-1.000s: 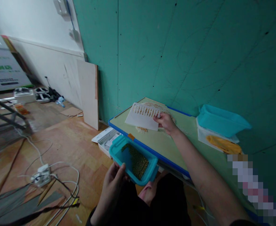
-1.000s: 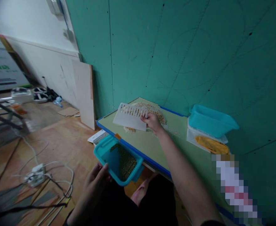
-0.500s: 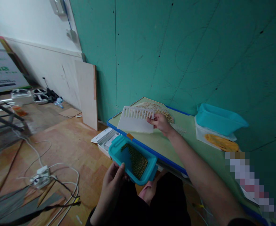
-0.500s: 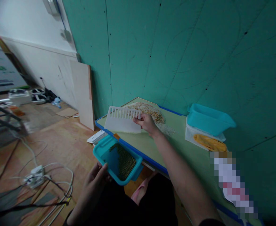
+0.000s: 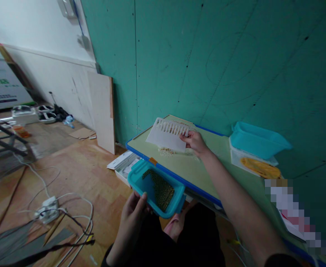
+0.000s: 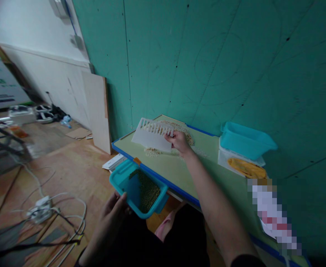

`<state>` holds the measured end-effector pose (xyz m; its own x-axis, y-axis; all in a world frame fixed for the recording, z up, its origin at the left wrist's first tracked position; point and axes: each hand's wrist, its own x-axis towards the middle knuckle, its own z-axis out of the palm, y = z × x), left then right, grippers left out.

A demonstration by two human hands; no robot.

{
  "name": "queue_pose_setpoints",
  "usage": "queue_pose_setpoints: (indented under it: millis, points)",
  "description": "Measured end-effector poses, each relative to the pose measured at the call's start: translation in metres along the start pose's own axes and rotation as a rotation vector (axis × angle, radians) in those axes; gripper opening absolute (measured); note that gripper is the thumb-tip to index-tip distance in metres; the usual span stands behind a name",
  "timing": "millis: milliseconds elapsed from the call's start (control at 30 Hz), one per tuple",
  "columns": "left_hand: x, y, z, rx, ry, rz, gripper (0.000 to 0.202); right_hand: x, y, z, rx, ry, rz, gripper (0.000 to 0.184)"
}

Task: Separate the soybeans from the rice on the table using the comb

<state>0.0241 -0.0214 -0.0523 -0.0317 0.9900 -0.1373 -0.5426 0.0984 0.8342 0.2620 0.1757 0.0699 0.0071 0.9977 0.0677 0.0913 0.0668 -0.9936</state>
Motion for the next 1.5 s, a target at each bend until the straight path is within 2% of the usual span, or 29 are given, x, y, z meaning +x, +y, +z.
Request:
queue_pose_setpoints:
  millis: [133,433,667,933,1200,1500]
  points:
    - [0.0001,-0.0021,-0.0011,-0.011,-0.008,0.004,0.027,0.0027,0.0022,-0.0047,0.012,0.033,0.009,0.036]
    - [0.0013,-0.0042,-0.0036,-0.009,-0.013,-0.006,0.027,0.0004,0.0013,-0.0025,0.007,0.013,0.052,0.020]
    - [0.0016,-0.0069,-0.0044,-0.008,-0.012,0.007,0.026,-0.0018,-0.0007,0.0011,-0.044,-0.013,0.060,0.015]
    - [0.0011,-0.0047,-0.0016,-0.018,0.011,-0.015,0.029,-0.0042,-0.0012,0.0004,-0.010,-0.083,0.082,0.022]
    - [-0.0014,-0.0020,0.0004,0.008,-0.012,0.000,0.025,-0.0059,-0.0014,-0.0008,-0.002,-0.099,0.103,0.028]
    - [-0.0005,-0.0046,-0.0008,-0.009,-0.011,-0.001,0.025,-0.0049,0.0004,-0.0025,0.005,-0.076,0.118,0.026]
